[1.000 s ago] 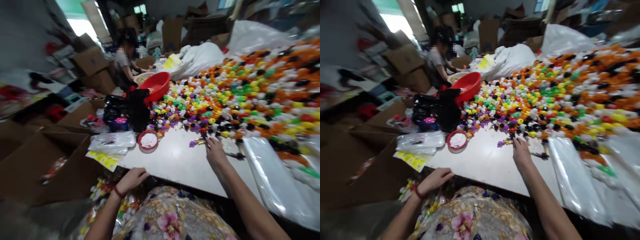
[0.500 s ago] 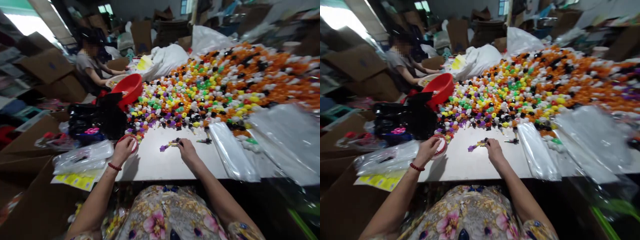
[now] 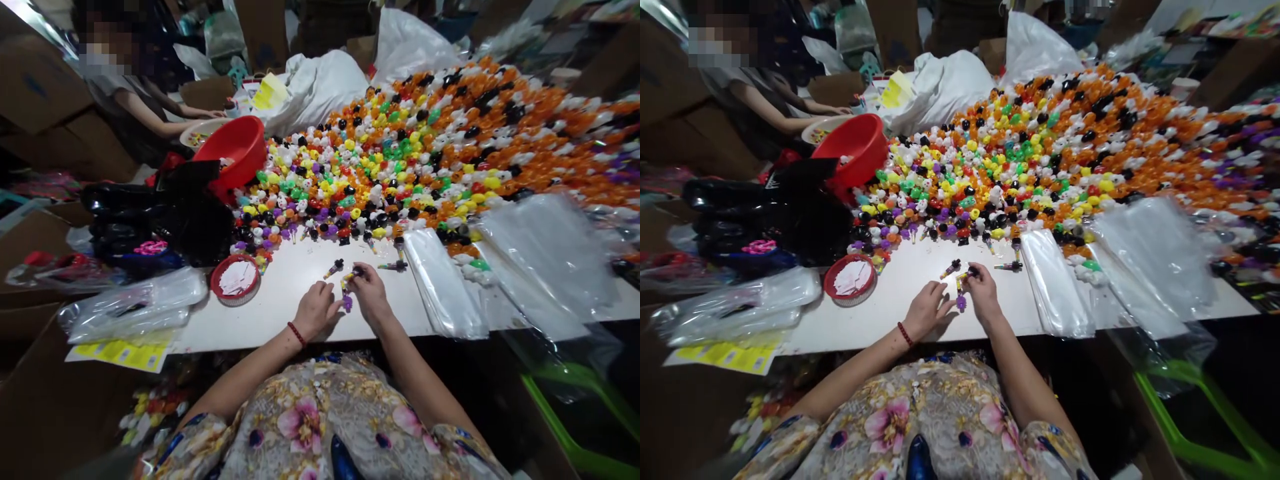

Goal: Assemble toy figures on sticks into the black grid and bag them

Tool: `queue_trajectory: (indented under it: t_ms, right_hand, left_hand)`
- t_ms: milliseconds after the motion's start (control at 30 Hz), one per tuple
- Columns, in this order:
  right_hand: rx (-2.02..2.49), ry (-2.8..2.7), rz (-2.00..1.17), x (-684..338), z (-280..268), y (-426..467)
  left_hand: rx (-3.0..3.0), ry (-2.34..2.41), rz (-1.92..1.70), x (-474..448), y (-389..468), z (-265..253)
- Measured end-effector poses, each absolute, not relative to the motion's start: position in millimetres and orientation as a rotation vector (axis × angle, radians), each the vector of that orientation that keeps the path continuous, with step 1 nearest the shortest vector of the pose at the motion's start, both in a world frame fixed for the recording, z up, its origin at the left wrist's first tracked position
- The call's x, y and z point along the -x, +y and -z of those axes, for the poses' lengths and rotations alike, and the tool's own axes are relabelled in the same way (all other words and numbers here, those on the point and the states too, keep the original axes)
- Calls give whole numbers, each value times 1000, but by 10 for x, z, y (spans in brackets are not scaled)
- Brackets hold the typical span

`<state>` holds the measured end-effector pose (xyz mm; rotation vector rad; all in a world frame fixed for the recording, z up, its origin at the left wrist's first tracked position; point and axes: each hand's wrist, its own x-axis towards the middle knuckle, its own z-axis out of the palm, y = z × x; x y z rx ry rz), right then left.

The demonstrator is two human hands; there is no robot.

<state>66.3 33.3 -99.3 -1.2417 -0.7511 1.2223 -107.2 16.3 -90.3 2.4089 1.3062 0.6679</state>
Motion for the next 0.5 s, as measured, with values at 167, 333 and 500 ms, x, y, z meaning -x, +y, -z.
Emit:
queue_trajectory:
  t_ms: [167,333,500]
  right_hand:
    - [1096,-390,-1336,-885,882,334]
    - [980,-291,-1401,-1046,800,291]
    - [1045,-311,-1355,-1110,780,221]
  left_hand:
    - [-2504,1176,-501,913,38,1012]
    - [-2671,970,-467,743,121,1016]
    - [-2825,970,-314,571,259,958]
